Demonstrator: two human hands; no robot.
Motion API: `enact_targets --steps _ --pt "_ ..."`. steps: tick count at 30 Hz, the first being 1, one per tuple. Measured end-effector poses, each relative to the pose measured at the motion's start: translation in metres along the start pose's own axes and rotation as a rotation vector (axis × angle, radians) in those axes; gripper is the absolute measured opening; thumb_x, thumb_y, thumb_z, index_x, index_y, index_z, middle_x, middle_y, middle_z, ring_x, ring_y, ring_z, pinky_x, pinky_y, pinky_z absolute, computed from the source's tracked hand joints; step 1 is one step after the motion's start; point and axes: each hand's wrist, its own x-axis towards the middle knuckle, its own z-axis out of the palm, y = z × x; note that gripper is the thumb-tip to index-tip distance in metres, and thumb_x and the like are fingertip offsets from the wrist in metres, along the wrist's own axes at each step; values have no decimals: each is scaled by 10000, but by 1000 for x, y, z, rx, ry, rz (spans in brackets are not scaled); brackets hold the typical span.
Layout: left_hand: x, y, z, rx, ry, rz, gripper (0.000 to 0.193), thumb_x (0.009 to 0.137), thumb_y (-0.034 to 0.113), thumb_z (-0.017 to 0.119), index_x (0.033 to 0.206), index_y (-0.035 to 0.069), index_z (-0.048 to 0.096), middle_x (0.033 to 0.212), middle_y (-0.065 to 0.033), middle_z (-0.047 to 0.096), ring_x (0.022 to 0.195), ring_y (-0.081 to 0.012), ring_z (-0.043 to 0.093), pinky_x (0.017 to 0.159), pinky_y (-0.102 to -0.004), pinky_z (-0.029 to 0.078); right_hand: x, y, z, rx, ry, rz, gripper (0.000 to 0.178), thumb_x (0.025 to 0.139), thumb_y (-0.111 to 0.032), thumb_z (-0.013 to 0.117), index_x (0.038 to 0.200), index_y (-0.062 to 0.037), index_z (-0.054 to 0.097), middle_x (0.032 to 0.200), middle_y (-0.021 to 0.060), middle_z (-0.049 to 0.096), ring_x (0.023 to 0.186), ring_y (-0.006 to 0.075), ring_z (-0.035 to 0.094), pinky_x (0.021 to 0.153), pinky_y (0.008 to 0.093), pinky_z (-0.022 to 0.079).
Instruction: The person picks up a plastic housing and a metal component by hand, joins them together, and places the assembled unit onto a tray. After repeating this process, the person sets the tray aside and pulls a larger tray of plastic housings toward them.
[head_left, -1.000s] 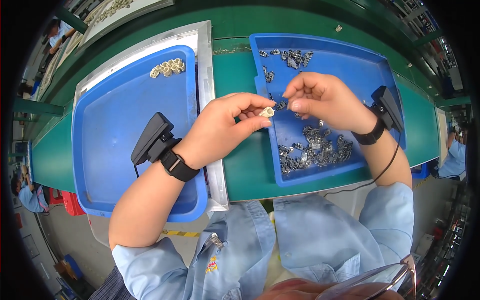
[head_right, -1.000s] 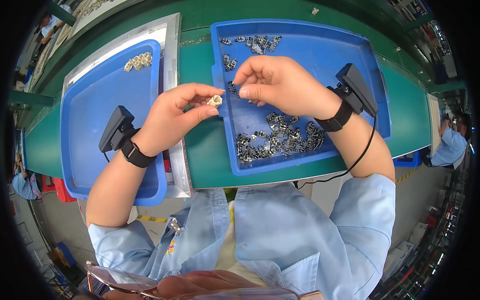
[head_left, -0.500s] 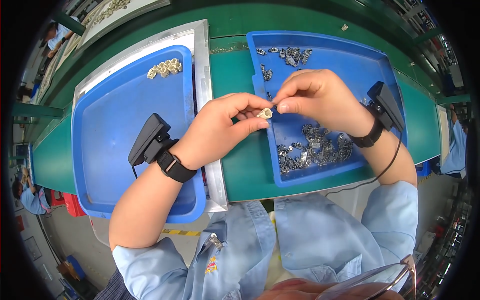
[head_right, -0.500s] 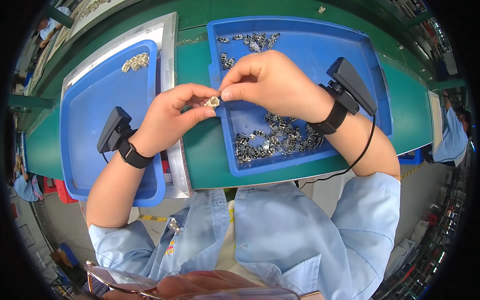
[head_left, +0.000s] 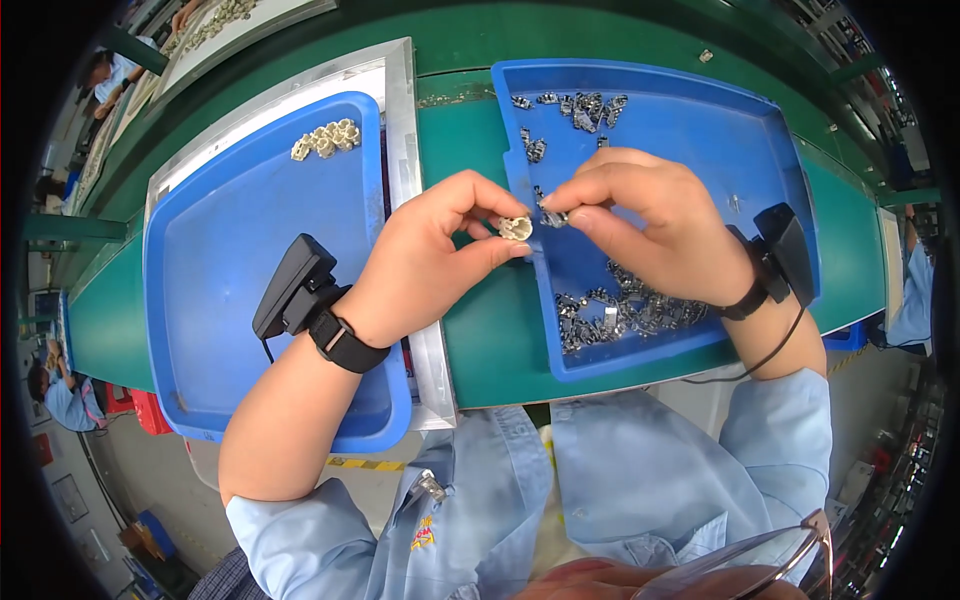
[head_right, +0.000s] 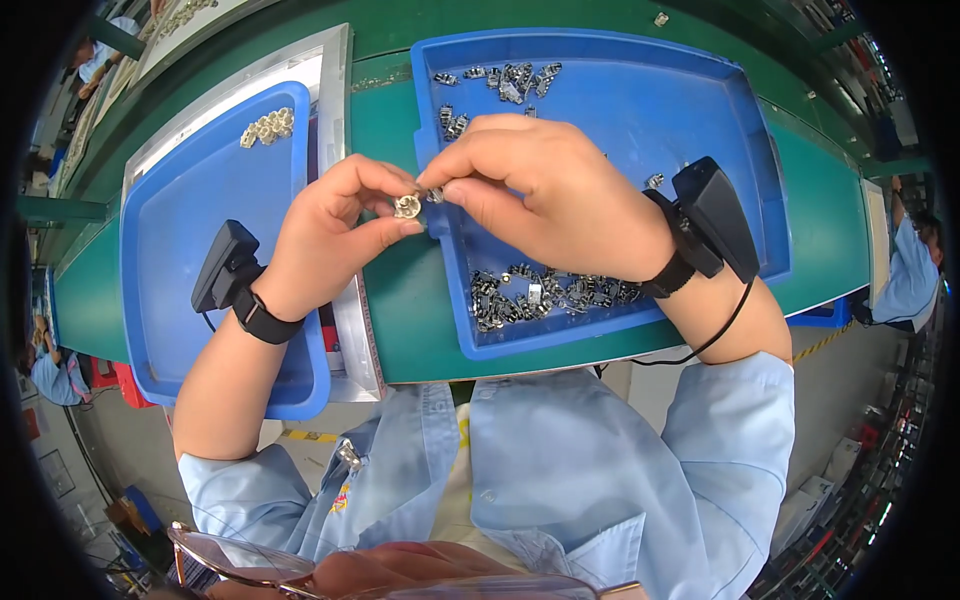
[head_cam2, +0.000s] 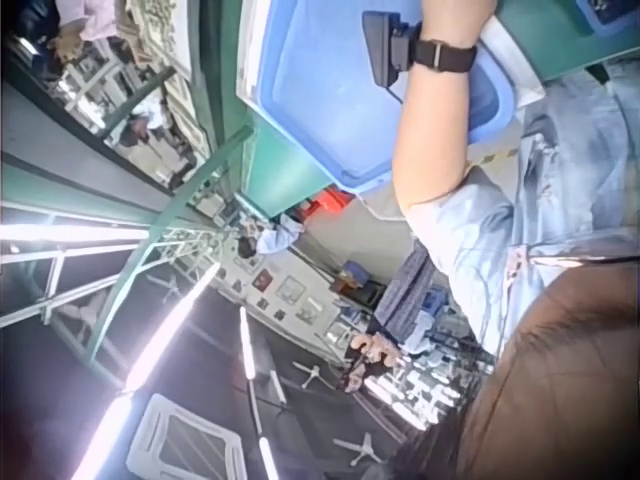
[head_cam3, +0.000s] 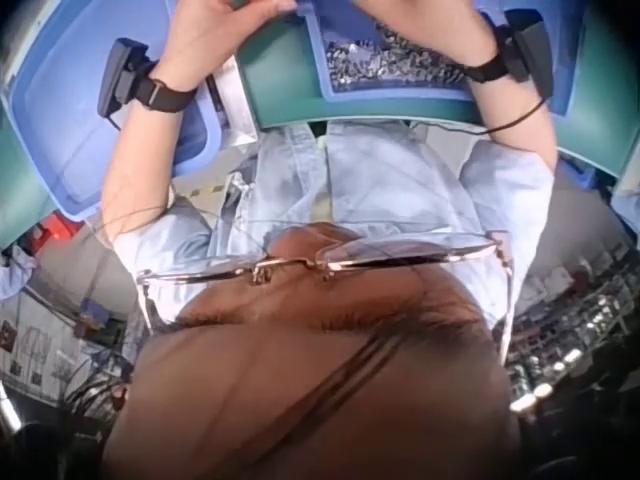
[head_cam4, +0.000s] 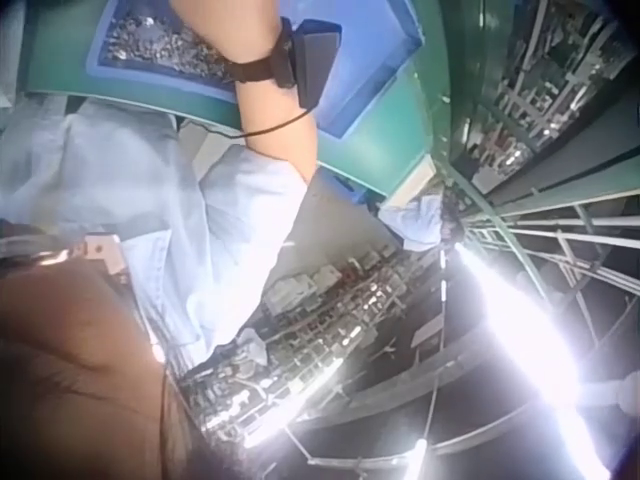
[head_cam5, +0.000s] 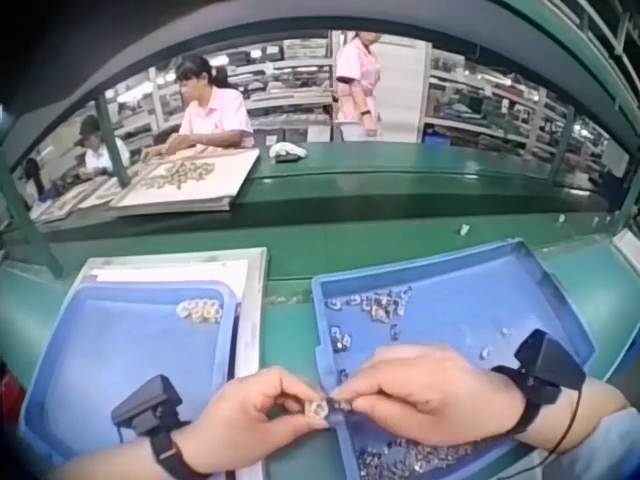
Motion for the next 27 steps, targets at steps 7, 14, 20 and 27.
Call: enact_targets --steps 7,14,20,27 --pt "1 -1 0 -68 27 38 243 733 11 728 887 61 546 924 -12 598 812 -87 545 703 -215 448 -4 -4 7 54 27 37 176 745 7 671 914 -40 658 826 79 648 760 210 626 639 287 487" --pt "-1 -1 0 33 45 102 256 716 12 739 859 72 535 914 -10 595 819 -106 547 691 -230 429 -5 -7 13 6 91 18 162 735 -5 687 888 -48 658 820 75 658 737 219 627 619 295 492" --pt "-1 0 1 49 48 122 258 708 18 746 849 75 538 904 -12 592 816 -111 547 687 -234 427 -5 -9 14 10 106 25 142 735 -10 690 866 -50 654 803 73 660 724 225 630 608 296 493" --pt "-1 2 2 59 58 120 259 705 14 747 845 73 538 897 -15 593 814 -117 552 682 -238 433 -6 -7 17 -45 109 -11 138 736 2 679 863 -41 647 805 76 663 706 226 631 596 297 490"
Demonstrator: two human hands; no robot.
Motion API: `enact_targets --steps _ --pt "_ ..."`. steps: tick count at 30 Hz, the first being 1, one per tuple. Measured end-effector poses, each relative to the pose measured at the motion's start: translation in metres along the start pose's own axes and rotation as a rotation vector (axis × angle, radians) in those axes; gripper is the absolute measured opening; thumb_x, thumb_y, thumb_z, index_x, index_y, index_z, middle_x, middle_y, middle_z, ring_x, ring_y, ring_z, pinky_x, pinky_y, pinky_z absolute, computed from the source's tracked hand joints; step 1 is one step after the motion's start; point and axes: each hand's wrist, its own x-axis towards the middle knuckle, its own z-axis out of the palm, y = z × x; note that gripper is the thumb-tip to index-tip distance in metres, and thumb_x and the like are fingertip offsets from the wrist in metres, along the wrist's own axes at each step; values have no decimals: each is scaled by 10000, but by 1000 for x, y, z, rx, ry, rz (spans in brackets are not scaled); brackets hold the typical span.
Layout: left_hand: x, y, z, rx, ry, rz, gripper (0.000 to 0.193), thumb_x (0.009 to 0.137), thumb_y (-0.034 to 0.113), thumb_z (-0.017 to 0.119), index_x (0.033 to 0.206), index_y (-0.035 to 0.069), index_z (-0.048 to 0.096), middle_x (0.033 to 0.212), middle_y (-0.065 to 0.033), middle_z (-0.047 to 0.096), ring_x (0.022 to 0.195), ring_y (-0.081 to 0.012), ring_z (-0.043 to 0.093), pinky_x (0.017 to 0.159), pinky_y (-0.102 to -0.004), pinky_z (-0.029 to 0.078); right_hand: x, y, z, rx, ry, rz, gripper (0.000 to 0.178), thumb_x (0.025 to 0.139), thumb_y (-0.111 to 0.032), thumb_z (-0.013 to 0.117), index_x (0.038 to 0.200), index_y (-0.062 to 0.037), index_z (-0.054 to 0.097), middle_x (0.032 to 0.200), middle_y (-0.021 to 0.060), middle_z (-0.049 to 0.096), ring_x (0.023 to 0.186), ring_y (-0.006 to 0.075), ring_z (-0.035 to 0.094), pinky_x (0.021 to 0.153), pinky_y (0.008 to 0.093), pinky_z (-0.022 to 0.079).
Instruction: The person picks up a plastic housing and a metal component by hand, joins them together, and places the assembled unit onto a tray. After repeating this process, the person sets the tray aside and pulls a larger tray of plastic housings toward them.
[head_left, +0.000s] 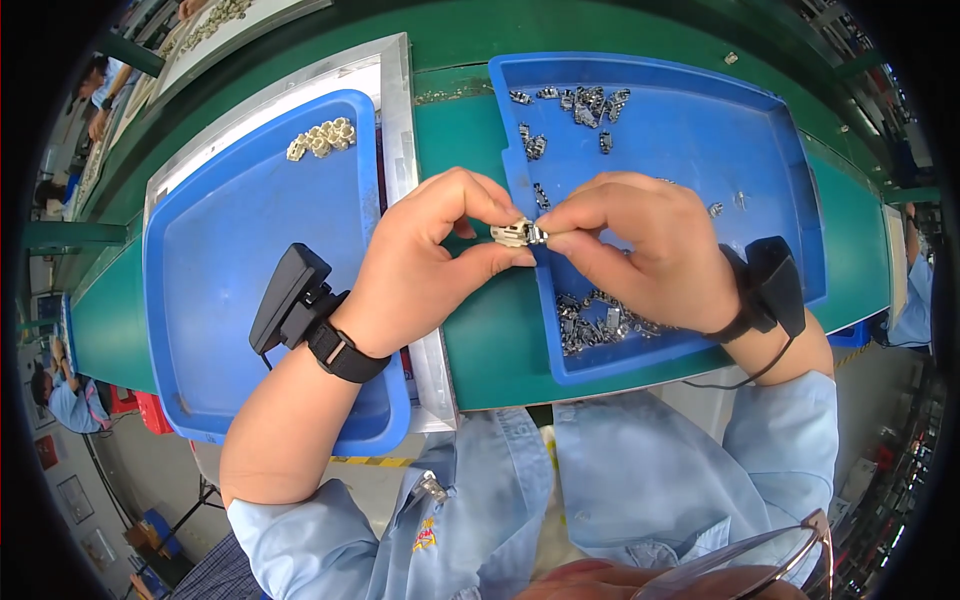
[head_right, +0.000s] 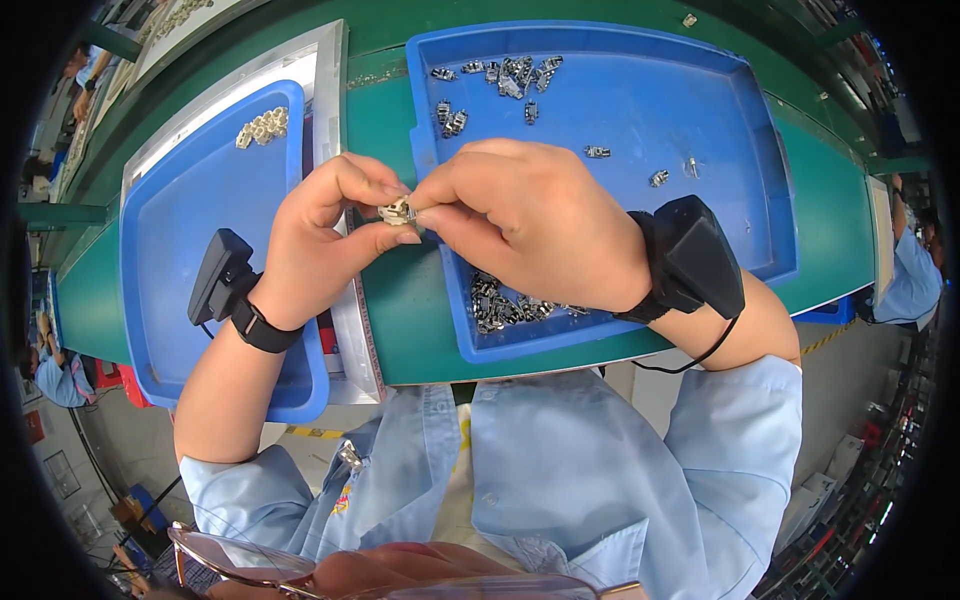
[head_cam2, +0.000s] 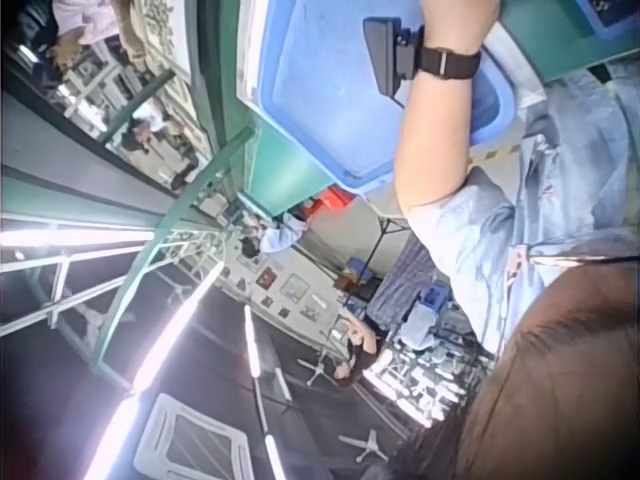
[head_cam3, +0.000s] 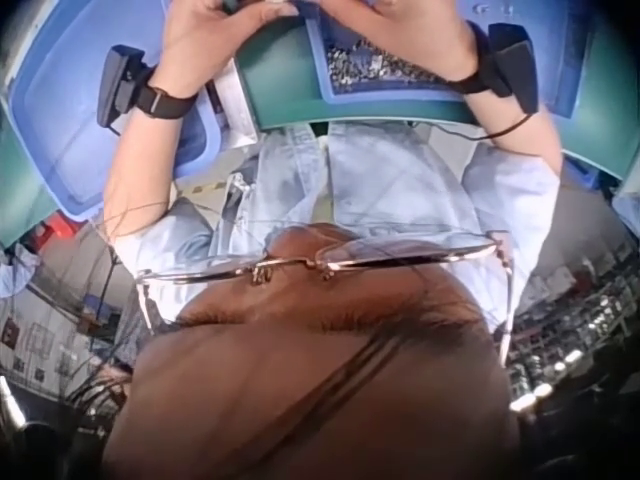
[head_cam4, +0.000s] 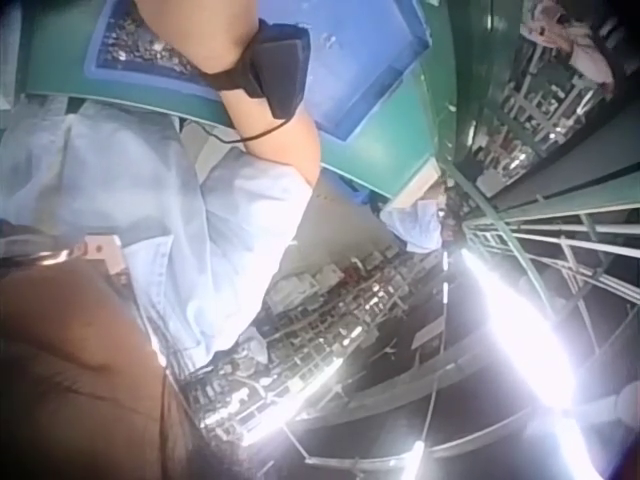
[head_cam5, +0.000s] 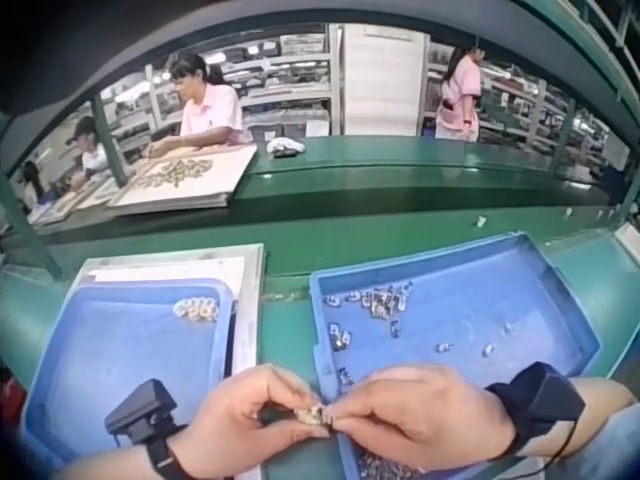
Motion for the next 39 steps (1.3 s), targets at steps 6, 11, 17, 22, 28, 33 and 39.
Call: enact_targets --steps 6,11,17,22,28,33,39 --pt "0 1 1 49 8 38 259 699 3 748 838 68 538 897 -22 596 812 -127 564 675 -241 449 -2 -1 1 13 -5 17 144 734 7 675 868 -36 643 804 76 663 699 225 632 592 296 489" --pt "0 1 0 47 27 73 261 692 -10 748 830 60 538 901 -41 599 819 -135 574 675 -242 462 -2 -4 0 3 22 19 142 737 2 676 869 -37 641 799 75 661 696 221 630 589 291 484" --pt "-1 -3 0 -17 42 81 265 688 -16 751 832 51 538 905 -60 598 819 -143 581 676 -250 472 -1 -3 0 -3 27 -24 135 739 -3 677 864 -39 639 797 75 659 686 210 627 581 287 481" --pt "0 -1 2 12 25 100 267 682 -16 755 834 50 546 910 -64 599 814 -148 590 676 -255 485 -3 -2 -1 48 32 11 133 742 -3 675 865 -37 637 795 74 658 669 201 623 574 285 479" --pt "0 0 1 66 53 148 259 677 -14 758 827 47 556 895 -72 604 798 -160 603 669 -262 501 -4 -3 2 52 40 37 127 751 -1 669 868 -34 631 776 71 651 652 189 616 564 277 477" --pt "0 0 1 91 55 164 252 675 -14 758 813 45 556 890 -70 610 790 -173 607 660 -267 501 -5 -3 3 80 43 59 118 761 -1 666 868 -32 626 780 78 649 670 181 616 565 271 477" --pt "-2 4 2 192 14 197 287 677 -5 753 881 59 560 898 -58 611 806 -173 611 685 -278 496 -4 -8 9 204 2 183 126 764 -20 681 875 -15 622 814 92 649 703 187 618 597 275 487"
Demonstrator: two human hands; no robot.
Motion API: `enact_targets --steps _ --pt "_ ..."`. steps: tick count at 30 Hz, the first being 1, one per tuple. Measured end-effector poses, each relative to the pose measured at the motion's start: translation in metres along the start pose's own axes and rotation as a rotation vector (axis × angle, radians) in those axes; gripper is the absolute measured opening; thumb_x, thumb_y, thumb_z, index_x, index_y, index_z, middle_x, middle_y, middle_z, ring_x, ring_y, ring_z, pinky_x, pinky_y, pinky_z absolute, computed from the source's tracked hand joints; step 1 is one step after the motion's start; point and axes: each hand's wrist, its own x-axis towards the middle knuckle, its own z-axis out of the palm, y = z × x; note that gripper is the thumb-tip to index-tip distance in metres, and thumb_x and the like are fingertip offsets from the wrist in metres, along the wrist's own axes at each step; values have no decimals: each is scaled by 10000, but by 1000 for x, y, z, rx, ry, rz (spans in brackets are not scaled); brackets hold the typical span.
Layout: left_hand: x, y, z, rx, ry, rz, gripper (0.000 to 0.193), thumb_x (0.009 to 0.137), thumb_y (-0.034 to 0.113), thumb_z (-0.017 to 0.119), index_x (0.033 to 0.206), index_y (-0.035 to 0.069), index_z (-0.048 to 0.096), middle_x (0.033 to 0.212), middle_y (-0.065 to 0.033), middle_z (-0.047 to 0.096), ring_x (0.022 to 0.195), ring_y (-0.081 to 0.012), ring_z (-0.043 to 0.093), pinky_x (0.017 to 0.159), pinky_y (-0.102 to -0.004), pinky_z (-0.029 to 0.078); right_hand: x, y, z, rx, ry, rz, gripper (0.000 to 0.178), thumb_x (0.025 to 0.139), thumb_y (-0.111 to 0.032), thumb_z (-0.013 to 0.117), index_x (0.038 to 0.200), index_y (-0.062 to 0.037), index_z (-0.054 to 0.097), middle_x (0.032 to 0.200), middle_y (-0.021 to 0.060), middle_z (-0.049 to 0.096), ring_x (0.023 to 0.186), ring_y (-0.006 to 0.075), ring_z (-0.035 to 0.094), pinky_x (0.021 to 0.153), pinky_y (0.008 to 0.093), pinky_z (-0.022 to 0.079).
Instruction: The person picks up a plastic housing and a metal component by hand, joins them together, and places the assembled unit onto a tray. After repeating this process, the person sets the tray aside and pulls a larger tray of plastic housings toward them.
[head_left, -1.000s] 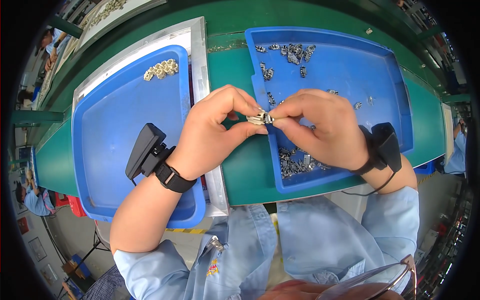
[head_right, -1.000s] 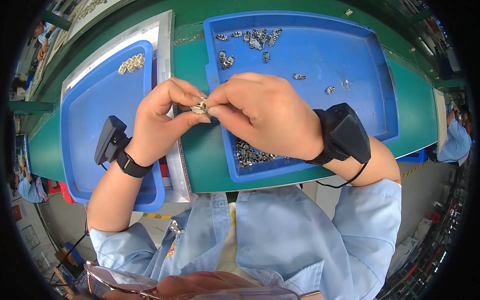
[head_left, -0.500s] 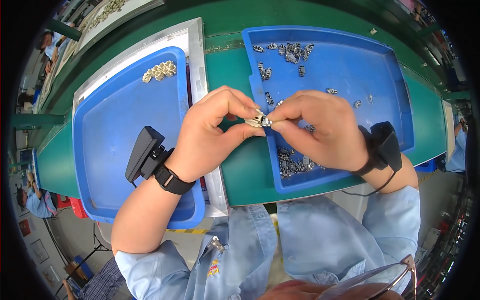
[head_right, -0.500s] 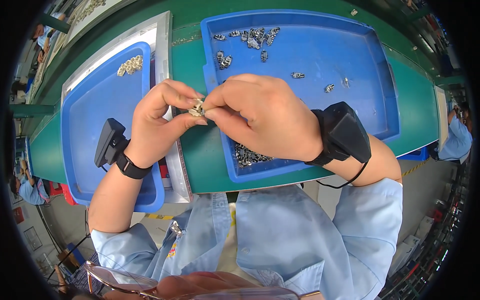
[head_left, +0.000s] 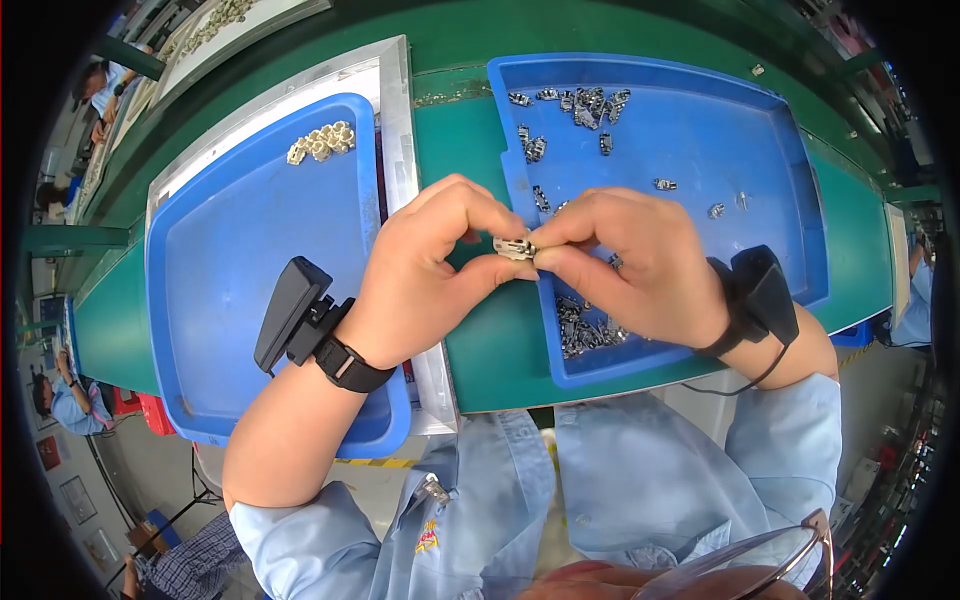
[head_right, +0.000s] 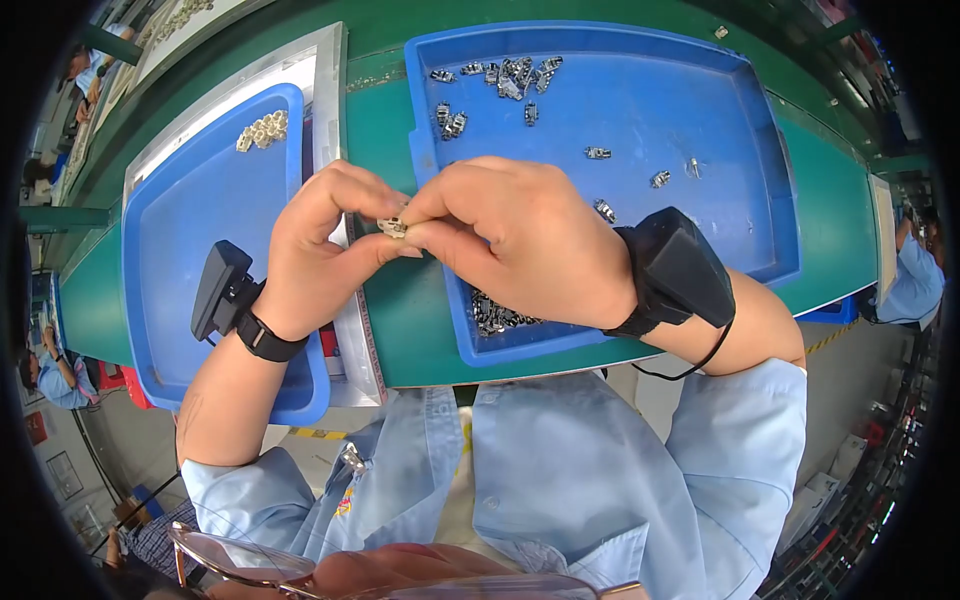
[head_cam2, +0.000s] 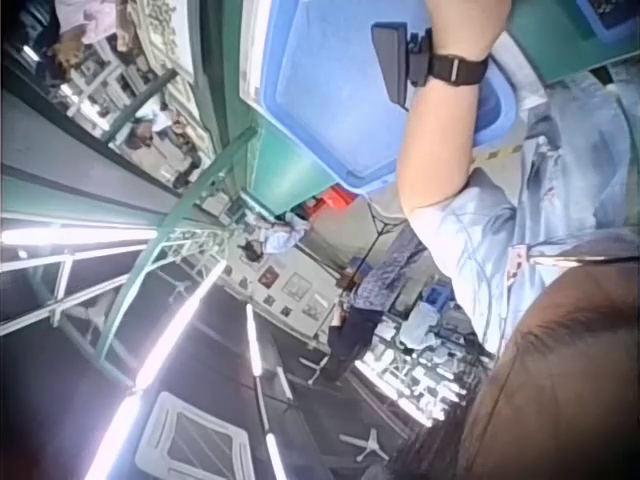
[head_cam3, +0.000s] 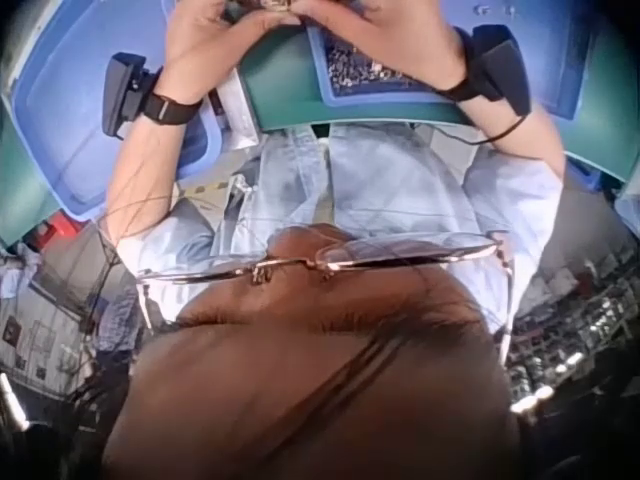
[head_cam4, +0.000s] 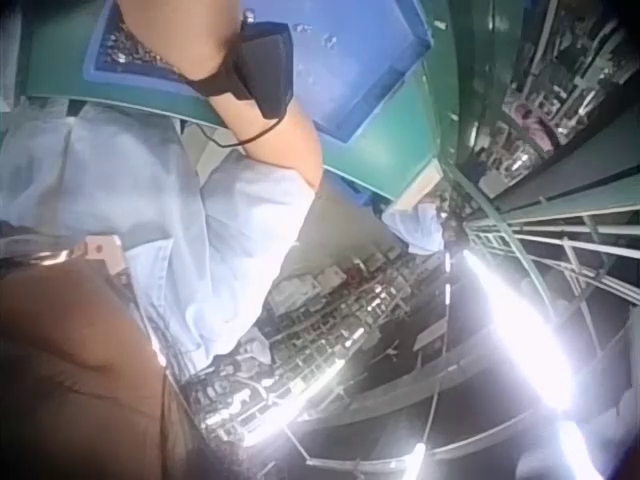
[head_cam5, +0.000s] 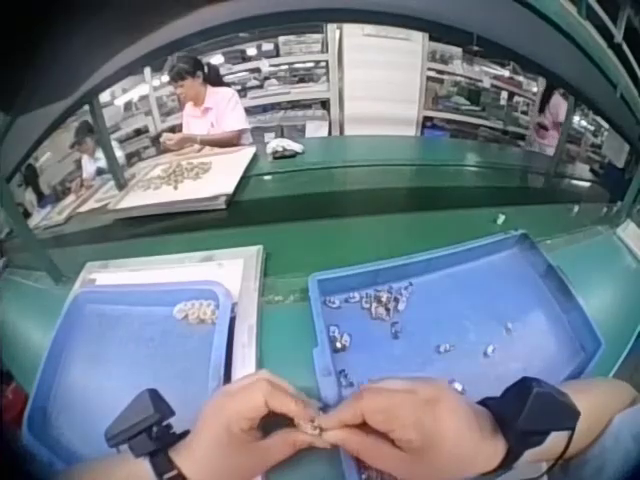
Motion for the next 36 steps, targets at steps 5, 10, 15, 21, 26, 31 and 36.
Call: enact_targets --steps 5,10,15,21,26,31,36 --pt "-1 1 5 -46 70 -130 394 681 14 750 1010 77 544 920 -54 605 839 -170 612 724 -292 491 4 10 3 17 -24 24 155 762 -42 692 896 -5 625 836 87 642 733 197 618 630 278 492" --pt "2 11 3 29 0 -183 500 665 19 758 1101 82 523 961 -69 594 910 -192 599 764 -317 480 6 6 2 -98 -63 -86 172 760 -53 690 920 -20 635 841 81 636 740 202 614 626 276 487" --pt "5 5 -2 104 186 -79 460 684 37 739 1096 60 538 974 -109 585 951 -253 578 802 -350 465 54 24 -20 -283 -42 -94 173 780 -68 659 943 -18 631 836 104 635 739 215 615 626 286 487" --pt "17 -35 -74 675 386 -198 280 770 124 679 1012 30 574 1017 -174 572 965 -350 547 837 -394 448 152 146 -117 -974 133 101 204 772 -165 602 906 -12 619 840 162 649 777 298 633 667 376 497" --pt "0 -65 -117 825 485 -447 250 787 147 665 997 32 594 1026 -179 573 992 -343 548 854 -395 452 161 224 -151 -1159 -77 452 240 737 -234 632 903 -61 640 852 163 654 819 301 634 718 384 494" --pt "-6 -89 -119 761 372 -524 295 783 154 659 1042 29 592 1016 -154 603 971 -287 581 832 -367 462 143 233 -151 -1199 246 311 442 766 -339 667 1106 -65 600 1017 155 643 828 284 635 756 378 491" --pt "0 -97 -111 861 390 -514 292 781 143 650 1037 11 599 974 -174 626 930 -303 599 822 -360 469 136 173 -138 -873 223 393 537 792 -380 658 1181 -25 552 1144 183 597 960 331 618 840 379 483"
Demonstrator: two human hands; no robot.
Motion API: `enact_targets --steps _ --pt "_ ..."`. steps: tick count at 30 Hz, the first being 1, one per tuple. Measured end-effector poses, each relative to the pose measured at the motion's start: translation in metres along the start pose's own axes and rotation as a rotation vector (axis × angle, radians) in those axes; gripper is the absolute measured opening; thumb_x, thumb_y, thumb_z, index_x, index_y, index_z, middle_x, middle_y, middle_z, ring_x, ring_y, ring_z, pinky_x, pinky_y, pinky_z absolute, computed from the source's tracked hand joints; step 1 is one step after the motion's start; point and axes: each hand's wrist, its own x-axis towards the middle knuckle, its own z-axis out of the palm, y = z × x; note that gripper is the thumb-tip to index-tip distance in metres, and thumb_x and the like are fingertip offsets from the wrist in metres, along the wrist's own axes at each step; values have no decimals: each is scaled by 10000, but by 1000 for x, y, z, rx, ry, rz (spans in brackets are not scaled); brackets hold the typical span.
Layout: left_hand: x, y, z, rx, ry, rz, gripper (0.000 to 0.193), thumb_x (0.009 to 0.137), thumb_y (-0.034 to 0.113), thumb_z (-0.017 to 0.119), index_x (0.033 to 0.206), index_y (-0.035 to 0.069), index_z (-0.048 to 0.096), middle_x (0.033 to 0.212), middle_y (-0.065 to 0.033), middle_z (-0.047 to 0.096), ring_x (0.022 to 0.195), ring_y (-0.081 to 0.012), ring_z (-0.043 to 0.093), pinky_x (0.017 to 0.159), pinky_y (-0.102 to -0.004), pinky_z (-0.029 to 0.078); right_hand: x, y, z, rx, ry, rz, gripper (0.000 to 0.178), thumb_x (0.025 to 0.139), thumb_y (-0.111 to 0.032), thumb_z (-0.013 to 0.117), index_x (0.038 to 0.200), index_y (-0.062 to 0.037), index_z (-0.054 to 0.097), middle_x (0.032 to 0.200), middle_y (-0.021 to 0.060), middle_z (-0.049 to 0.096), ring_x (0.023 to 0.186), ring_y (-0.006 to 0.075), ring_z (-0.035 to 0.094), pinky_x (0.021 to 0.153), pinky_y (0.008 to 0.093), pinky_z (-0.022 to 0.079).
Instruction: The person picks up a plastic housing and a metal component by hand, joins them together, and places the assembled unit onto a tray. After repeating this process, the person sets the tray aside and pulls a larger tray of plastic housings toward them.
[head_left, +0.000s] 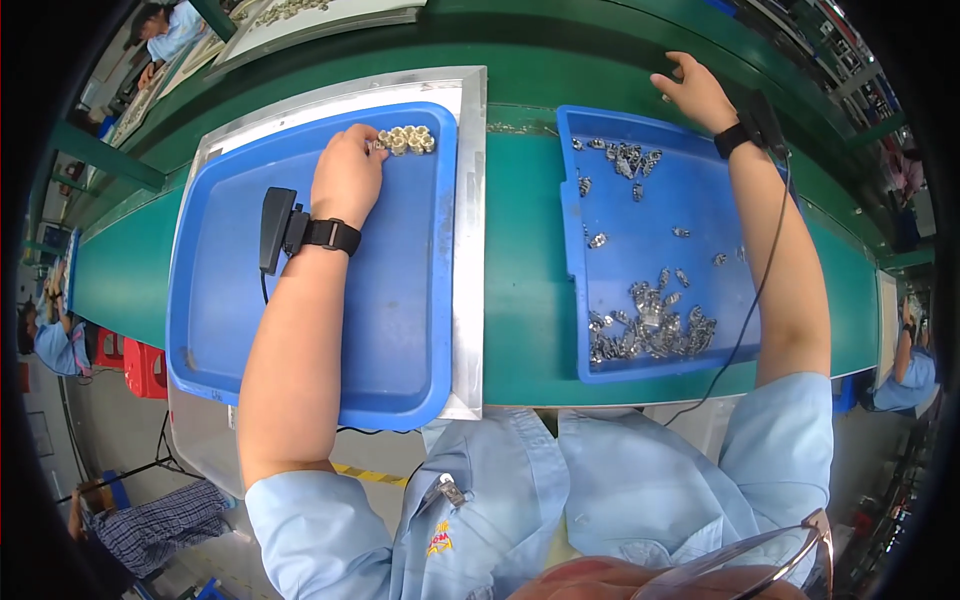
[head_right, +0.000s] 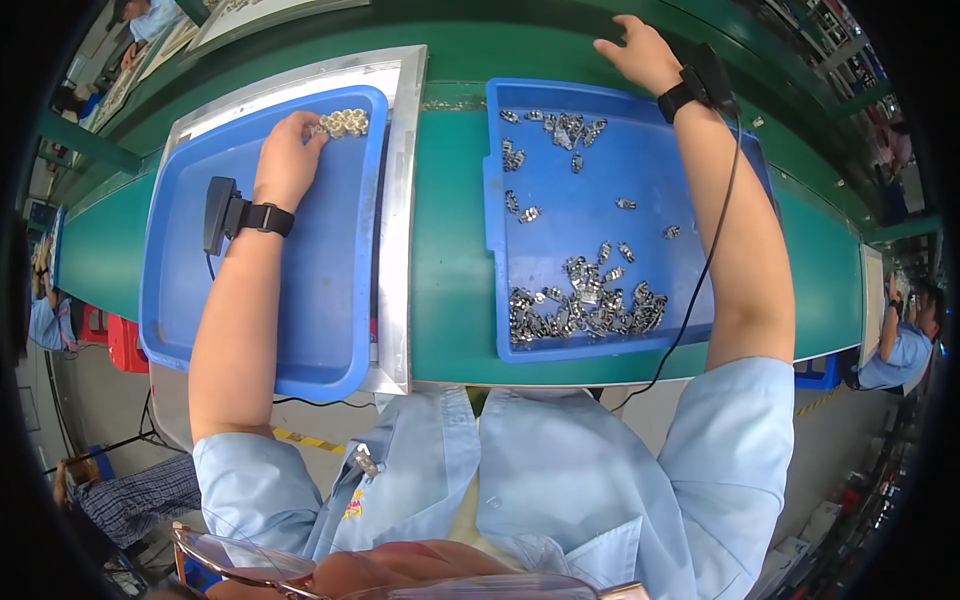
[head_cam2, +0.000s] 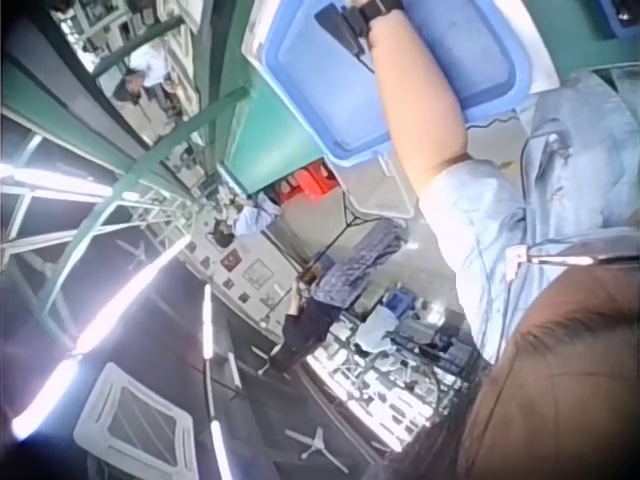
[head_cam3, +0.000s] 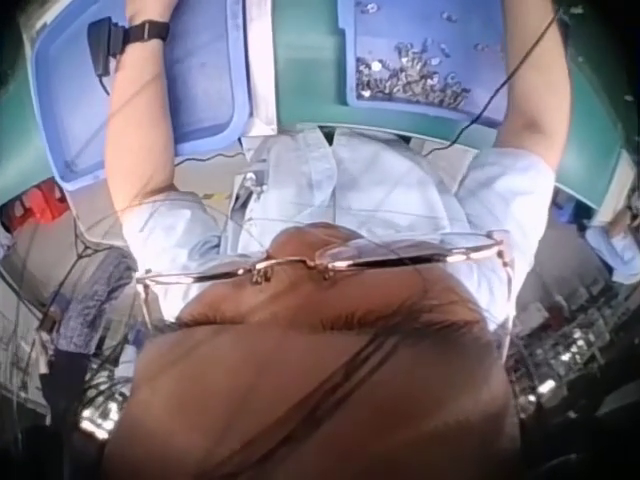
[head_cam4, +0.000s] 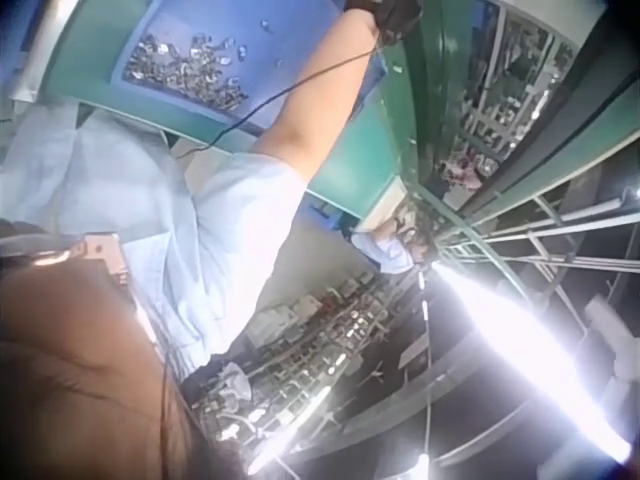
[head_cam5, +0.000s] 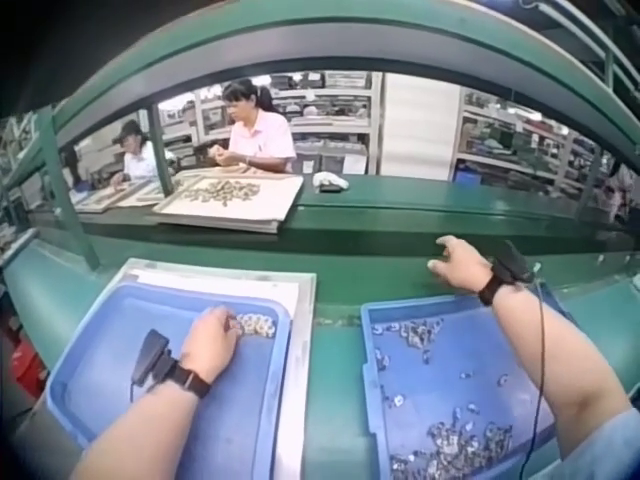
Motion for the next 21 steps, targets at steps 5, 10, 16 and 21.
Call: enact_targets --steps 5,10,16,21 --pt "8 -14 0 36 47 88 236 813 152 603 982 -13 618 931 -191 641 887 -331 610 808 -372 474 -65 -41 -34 240 -35 -331 366 845 -251 631 1129 -26 585 999 109 624 812 177 610 724 299 493" --pt "15 -42 4 46 -15 93 236 863 162 511 907 -40 624 898 -237 632 877 -385 595 792 -410 461 -133 -69 -35 317 -250 -546 310 832 -268 635 1031 -31 617 929 165 640 842 287 625 729 356 500" --pt "18 -44 -19 -61 -19 20 253 947 207 476 1002 -20 574 896 -161 621 755 -279 592 700 -332 469 -197 -87 -50 284 -714 -639 363 788 -313 656 1029 -50 593 888 152 642 878 347 611 729 436 480" --pt "-1 31 -36 -465 -131 76 205 951 165 481 1052 5 561 875 -40 579 737 -88 539 663 -223 447 -204 -97 -46 300 -823 -680 276 765 -275 662 912 -48 611 880 149 637 840 337 614 709 442 478"
